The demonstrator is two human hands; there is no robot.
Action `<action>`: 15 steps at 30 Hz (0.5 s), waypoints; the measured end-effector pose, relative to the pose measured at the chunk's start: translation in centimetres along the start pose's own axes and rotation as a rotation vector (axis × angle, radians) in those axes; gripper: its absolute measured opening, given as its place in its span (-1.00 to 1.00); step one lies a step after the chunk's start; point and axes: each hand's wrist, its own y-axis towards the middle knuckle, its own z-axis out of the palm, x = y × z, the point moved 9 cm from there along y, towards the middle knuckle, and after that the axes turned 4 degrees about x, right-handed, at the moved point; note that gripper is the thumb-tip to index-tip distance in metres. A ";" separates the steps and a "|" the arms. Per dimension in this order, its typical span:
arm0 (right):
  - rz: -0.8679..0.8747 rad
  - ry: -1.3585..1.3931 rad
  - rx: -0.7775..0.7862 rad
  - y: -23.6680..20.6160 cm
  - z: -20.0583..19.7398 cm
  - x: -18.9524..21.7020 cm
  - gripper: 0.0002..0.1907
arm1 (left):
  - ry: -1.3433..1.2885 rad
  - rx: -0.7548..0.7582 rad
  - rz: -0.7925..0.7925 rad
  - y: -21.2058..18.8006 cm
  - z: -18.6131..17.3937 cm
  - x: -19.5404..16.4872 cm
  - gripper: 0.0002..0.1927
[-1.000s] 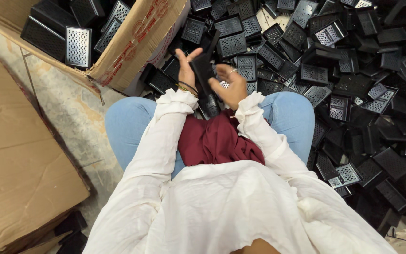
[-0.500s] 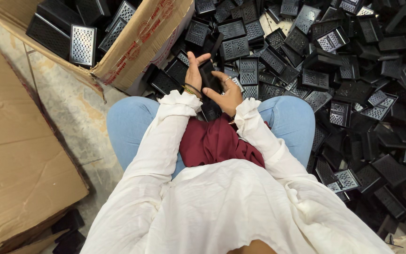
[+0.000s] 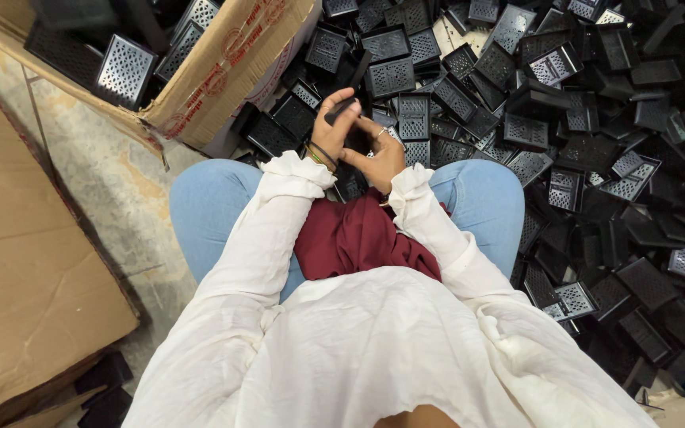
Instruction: The person sits on the floor and repeatedly picks up small black plastic parts from a large pile. They turn each part over in their hands to inspect it, then place it into a cardboard box to their left. The process is repetitive and continues throughout the clip.
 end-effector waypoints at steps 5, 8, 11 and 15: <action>-0.072 -0.056 0.031 0.3 -0.1 0.5 -0.32 | -0.056 -0.009 -0.007 0.2 -0.3 -0.3 -0.56; -0.015 0.006 0.000 0.7 -1.1 -0.1 -0.41 | -0.136 0.013 -0.033 0.5 -0.3 -1.1 -0.52; 0.190 0.265 -0.046 0.7 -2.1 -2.3 -0.55 | -0.365 0.076 -0.050 0.5 0.2 -2.5 -0.48; 0.333 0.554 -0.048 0.4 -2.2 -4.1 -0.60 | -0.454 0.107 -0.102 0.5 0.6 -3.3 -0.45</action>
